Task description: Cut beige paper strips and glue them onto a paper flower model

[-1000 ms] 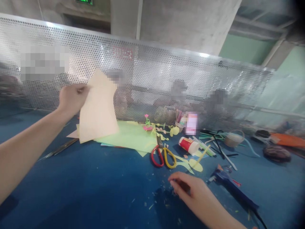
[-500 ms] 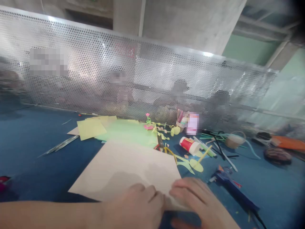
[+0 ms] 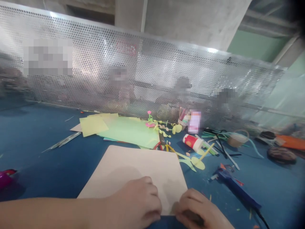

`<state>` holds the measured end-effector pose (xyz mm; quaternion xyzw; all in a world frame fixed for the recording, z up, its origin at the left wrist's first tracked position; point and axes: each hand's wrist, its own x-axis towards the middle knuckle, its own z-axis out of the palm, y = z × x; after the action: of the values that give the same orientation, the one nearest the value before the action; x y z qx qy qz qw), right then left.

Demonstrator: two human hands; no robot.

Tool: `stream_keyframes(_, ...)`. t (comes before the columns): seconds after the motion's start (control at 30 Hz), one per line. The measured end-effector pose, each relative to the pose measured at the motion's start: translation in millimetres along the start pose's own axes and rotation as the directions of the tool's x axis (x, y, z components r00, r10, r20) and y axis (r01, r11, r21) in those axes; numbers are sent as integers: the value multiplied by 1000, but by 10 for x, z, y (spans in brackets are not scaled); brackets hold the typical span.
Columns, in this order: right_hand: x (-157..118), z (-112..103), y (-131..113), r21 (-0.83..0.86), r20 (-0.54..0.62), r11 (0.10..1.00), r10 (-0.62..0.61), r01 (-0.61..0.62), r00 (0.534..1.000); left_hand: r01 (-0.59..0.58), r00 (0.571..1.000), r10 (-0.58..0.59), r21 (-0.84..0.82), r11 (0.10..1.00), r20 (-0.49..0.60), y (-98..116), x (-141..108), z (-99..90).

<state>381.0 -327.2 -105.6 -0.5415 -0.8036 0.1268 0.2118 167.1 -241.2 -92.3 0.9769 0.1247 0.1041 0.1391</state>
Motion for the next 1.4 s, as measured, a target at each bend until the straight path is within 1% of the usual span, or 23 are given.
stream_keyframes(0.1, 0, 44, 22, 79, 32, 983, 166, -168, 986, 66, 998, -67, -161, 985, 1, -77, -24, 54)
stream_keyframes(0.17, -4, 75, 60, 89, 40, 963, 253, -256, 967, 133, 991, -127, -237, 962, 43, -133, -23, 81)
stream_keyframes(0.23, 0, 91, 94, 87, 57, 943, 316, -320, 947, 201, 979, -183, -296, 934, 85, -175, -9, 92)
stream_keyframes(0.3, 13, 92, 112, 91, 69, 929, 354, -360, 933, 250, 968, -233, -322, 913, 90, -194, 12, 87)
stream_keyframes(0.37, 34, 89, 111, 98, 71, 913, 389, -395, 918, 220, 976, -209, -309, 925, 67, -196, 34, 76)
stream_keyframes(0.43, 53, 88, 98, 90, 62, 900, 421, -426, 905, 143, 990, -133, -288, 947, 55, -194, 51, 70)
stream_keyframes(0.5, 66, 88, 85, 75, 54, 895, 437, -440, 898, 89, 995, -74, -285, 954, 65, -198, 61, 73)
stream_keyframes(0.53, 69, 89, 80, 69, 54, 894, 439, -442, 897, 80, 996, -63, -286, 955, 69, -203, 64, 76)
stream_keyframes(0.67, 67, 89, 81, 63, 59, 890, 448, -451, 892, 68, 996, -47, -279, 958, 82, -226, 77, 77)
stream_keyframes(0.83, 66, 76, 102, 75, 55, 897, 433, -436, 900, 51, 996, -30, -279, 959, 82, -254, 91, 59)
stream_keyframes(0.97, 62, 64, 124, 103, 64, 890, 440, -444, 896, 52, 997, -31, -311, 949, 74, -288, 107, 66)
stream_keyframes(1.1, 65, 59, 130, 107, 60, 897, 424, -429, 903, 40, 998, -22, -342, 939, 57, -313, 118, 82)
stream_keyframes(1.17, 70, 60, 123, 103, 71, 899, 420, -426, 905, 21, 999, -6, -308, 951, 49, -304, 115, 68)
stream_keyframes(1.23, 73, 64, 113, 87, 70, 900, 422, -427, 904, 5, 998, 10, -221, 975, 66, -278, 104, 42)
stream_keyframes(1.33, 68, 76, 101, 53, 52, 907, 414, -417, 909, -69, 991, 67, 8, 998, 111, -206, 72, 24)
stream_keyframes(1.4, 61, 82, 99, 44, 41, 914, 401, -403, 915, -144, 986, 127, 179, 973, 104, -138, 43, 55)
